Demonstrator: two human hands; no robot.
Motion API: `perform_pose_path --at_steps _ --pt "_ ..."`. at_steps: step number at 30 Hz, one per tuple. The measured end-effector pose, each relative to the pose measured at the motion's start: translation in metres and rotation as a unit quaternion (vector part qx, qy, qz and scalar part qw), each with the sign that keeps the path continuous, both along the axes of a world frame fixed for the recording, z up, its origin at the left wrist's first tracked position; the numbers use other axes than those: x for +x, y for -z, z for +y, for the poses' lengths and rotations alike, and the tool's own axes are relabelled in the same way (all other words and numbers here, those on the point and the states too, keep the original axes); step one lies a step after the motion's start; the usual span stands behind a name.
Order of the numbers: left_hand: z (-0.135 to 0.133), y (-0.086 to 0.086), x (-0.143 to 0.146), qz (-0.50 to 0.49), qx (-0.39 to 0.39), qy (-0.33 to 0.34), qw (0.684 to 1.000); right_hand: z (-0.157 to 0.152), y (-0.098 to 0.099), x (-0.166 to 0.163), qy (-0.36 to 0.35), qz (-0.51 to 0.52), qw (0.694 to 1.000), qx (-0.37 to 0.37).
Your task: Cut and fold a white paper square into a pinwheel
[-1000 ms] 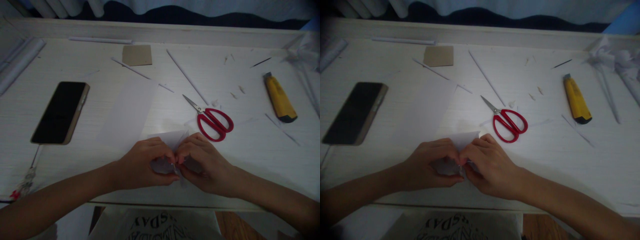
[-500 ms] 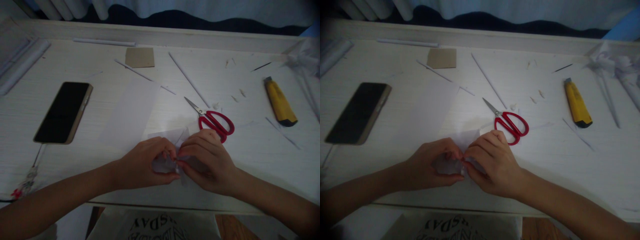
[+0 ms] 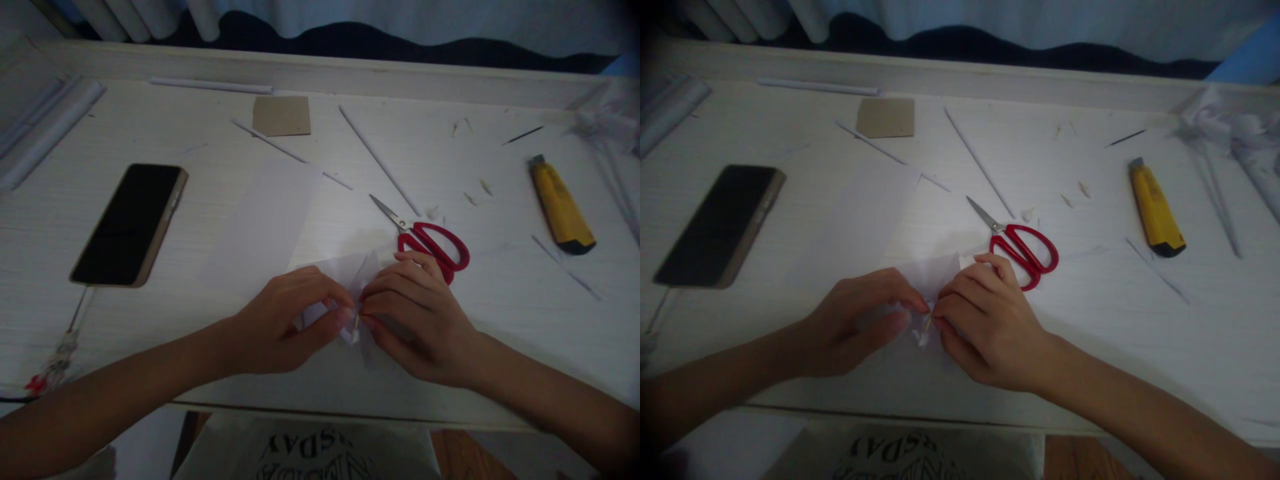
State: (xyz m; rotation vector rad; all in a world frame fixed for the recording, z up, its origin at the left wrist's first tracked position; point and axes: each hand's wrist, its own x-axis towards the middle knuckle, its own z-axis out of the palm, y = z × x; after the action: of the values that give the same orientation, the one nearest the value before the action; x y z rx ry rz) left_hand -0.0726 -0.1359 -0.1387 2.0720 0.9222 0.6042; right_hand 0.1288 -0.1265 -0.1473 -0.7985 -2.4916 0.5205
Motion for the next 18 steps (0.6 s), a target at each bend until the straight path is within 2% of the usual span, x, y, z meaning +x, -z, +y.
perform_pose_path --at_steps 18 --pt "0.0012 0.0023 -0.0003 0.083 0.116 0.018 0.990 0.0000 0.0010 -0.0014 -0.006 -0.014 1.000 -0.022"
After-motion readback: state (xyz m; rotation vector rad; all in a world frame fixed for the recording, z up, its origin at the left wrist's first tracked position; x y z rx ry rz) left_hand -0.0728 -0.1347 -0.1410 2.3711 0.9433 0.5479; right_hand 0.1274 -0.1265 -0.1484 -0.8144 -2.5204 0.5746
